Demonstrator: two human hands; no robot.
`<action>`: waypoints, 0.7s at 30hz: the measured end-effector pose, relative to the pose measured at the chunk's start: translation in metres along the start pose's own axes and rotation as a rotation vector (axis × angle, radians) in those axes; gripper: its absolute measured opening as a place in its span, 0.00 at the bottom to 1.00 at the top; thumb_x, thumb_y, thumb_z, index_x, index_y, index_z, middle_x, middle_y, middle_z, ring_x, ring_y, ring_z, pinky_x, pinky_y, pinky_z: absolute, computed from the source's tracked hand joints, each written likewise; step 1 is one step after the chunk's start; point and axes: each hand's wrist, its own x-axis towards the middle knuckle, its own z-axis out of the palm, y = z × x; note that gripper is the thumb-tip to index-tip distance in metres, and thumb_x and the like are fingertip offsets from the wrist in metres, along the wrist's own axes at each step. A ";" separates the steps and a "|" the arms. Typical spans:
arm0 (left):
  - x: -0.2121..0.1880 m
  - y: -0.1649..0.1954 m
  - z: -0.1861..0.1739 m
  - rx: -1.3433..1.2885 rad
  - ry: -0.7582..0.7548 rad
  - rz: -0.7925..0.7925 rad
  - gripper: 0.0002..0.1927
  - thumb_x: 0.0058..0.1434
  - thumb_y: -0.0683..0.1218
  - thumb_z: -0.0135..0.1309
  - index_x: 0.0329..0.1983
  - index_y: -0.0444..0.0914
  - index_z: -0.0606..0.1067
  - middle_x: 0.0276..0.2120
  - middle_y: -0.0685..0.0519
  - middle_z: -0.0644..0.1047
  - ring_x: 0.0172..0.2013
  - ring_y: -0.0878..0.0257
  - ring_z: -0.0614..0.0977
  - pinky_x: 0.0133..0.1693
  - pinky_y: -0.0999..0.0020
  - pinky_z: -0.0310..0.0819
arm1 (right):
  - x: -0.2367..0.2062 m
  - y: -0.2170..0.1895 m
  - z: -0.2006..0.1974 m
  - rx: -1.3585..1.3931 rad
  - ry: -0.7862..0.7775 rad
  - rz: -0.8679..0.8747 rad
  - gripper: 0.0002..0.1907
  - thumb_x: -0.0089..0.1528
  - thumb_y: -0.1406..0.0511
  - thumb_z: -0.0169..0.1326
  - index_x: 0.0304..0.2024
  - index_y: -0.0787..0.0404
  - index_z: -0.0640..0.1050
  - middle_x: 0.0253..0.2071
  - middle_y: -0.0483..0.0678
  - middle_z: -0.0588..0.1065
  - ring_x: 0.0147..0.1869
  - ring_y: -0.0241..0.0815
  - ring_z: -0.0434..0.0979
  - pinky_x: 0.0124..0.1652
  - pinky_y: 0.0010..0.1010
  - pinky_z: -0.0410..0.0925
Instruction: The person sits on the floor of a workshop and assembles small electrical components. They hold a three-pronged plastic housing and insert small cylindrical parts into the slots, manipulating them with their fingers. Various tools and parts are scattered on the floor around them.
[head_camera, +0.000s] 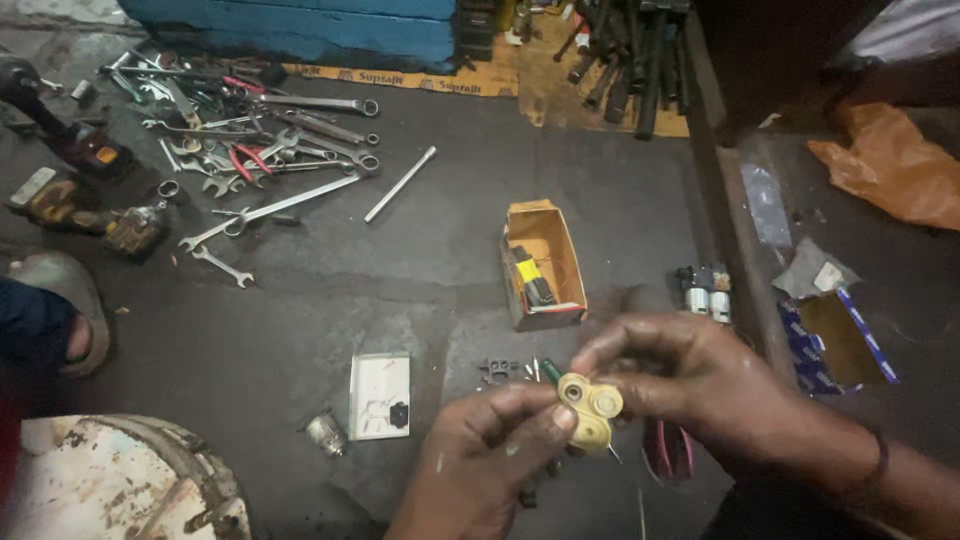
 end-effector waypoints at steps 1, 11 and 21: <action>0.002 0.000 0.002 0.066 0.014 -0.036 0.14 0.63 0.46 0.61 0.45 0.31 0.82 0.36 0.52 0.83 0.37 0.68 0.81 0.41 0.72 0.76 | -0.006 0.005 -0.001 0.064 0.074 0.190 0.11 0.61 0.67 0.60 0.45 0.64 0.83 0.32 0.49 0.82 0.26 0.34 0.78 0.23 0.27 0.71; 0.003 0.012 0.013 0.283 0.042 -0.202 0.12 0.63 0.48 0.61 0.38 0.34 0.83 0.27 0.54 0.82 0.29 0.70 0.79 0.32 0.75 0.71 | -0.020 0.043 -0.016 0.224 0.071 0.330 0.11 0.61 0.68 0.58 0.45 0.64 0.82 0.29 0.53 0.84 0.23 0.36 0.78 0.20 0.26 0.70; 0.001 0.025 0.015 0.325 0.001 -0.267 0.11 0.62 0.49 0.60 0.39 0.36 0.84 0.25 0.56 0.81 0.27 0.72 0.78 0.30 0.75 0.70 | -0.017 0.041 -0.018 0.182 -0.031 0.287 0.09 0.62 0.72 0.58 0.45 0.66 0.81 0.34 0.53 0.83 0.33 0.41 0.82 0.30 0.31 0.76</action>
